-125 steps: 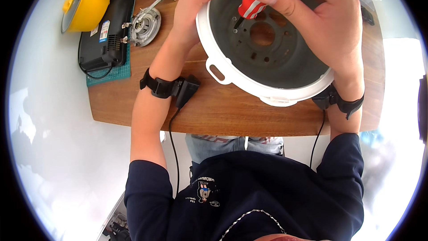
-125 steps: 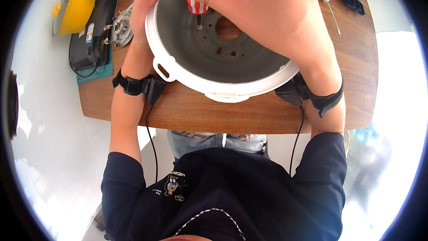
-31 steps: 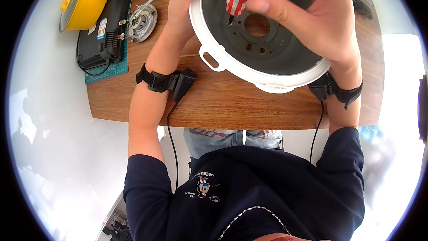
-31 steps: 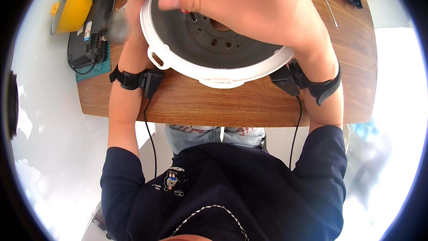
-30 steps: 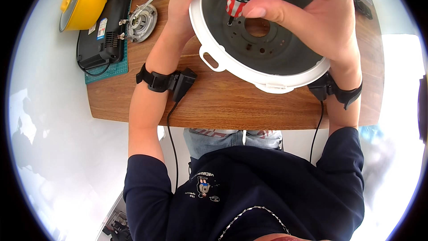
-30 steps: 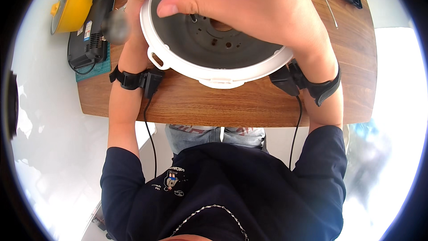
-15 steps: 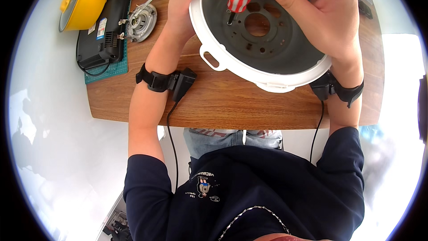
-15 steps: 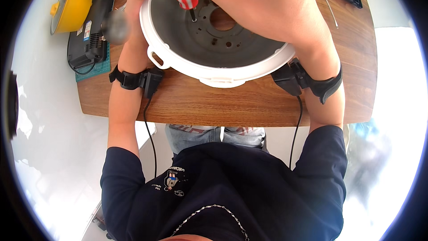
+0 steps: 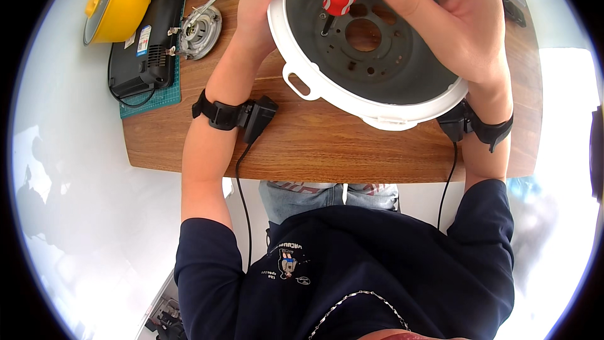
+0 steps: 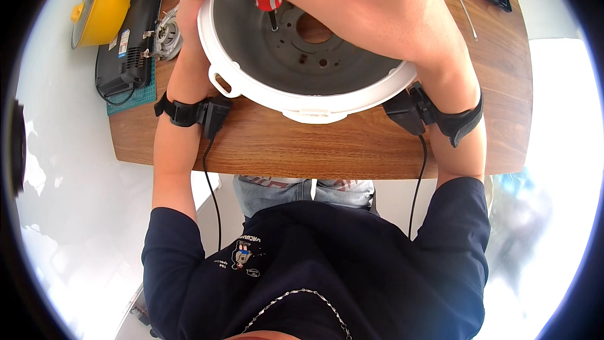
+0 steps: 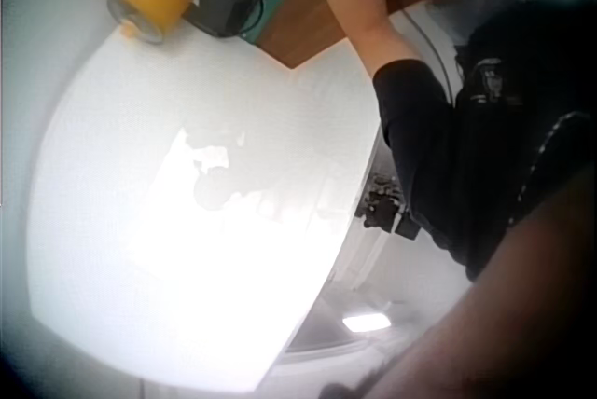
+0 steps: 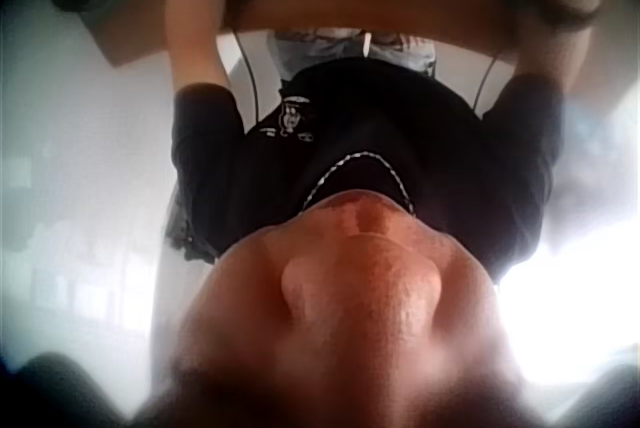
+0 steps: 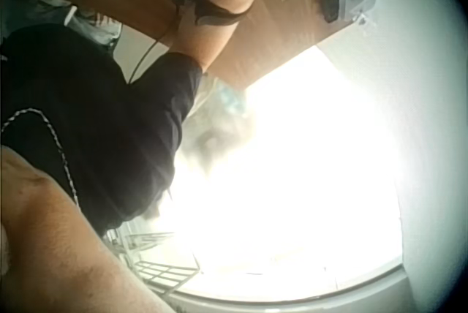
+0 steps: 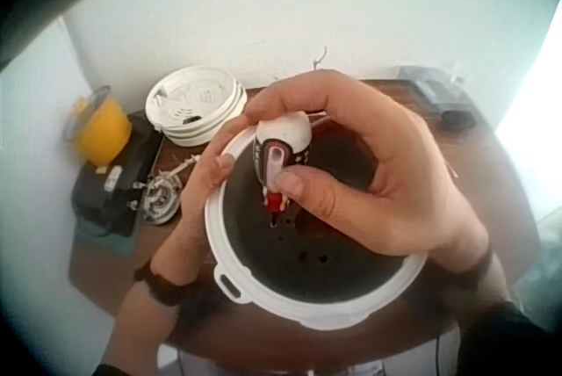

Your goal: The person disassembles a white rice cooker using a screwdriver, removing the heating element and internal components. They then reassemble the cooker, securing the parts with screws and placing the inner pot back inside.

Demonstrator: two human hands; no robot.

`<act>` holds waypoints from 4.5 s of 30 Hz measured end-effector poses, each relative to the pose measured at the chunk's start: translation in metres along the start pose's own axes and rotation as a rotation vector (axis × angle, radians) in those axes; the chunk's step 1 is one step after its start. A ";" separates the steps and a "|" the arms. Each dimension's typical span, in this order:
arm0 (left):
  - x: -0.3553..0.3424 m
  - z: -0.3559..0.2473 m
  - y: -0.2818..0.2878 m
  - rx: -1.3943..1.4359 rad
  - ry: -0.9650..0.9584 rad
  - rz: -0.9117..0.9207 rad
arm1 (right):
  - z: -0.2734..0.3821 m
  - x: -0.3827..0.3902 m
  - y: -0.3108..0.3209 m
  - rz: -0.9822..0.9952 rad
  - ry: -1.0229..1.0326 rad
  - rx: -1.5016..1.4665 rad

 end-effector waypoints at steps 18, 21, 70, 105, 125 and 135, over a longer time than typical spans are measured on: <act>-0.006 -0.008 -0.020 -0.004 -0.004 0.050 | 0.001 -0.001 -0.002 -0.057 0.065 0.242; -0.004 -0.009 -0.024 0.005 0.043 -0.020 | 0.003 -0.003 0.001 0.021 0.131 0.271; -0.011 0.002 -0.004 0.054 -0.064 0.097 | 0.008 -0.007 0.014 0.162 0.204 0.206; -0.005 0.005 -0.002 0.090 -0.009 0.064 | -0.015 -0.003 0.004 0.001 0.215 0.221; -0.006 0.001 -0.005 0.073 -0.066 0.062 | -0.011 -0.002 0.003 0.007 0.195 0.144; -0.004 0.000 -0.003 0.098 0.015 0.089 | 0.008 -0.004 -0.002 -0.005 0.215 0.244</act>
Point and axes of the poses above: each hand's wrist, its own x-axis away from the middle knuckle, its own y-axis out of the back of the hand, z = x × y, the point moved 4 cm from there along -x, towards the middle knuckle, and after that the axes turned 5 degrees about -y, right-handed, at the moved point
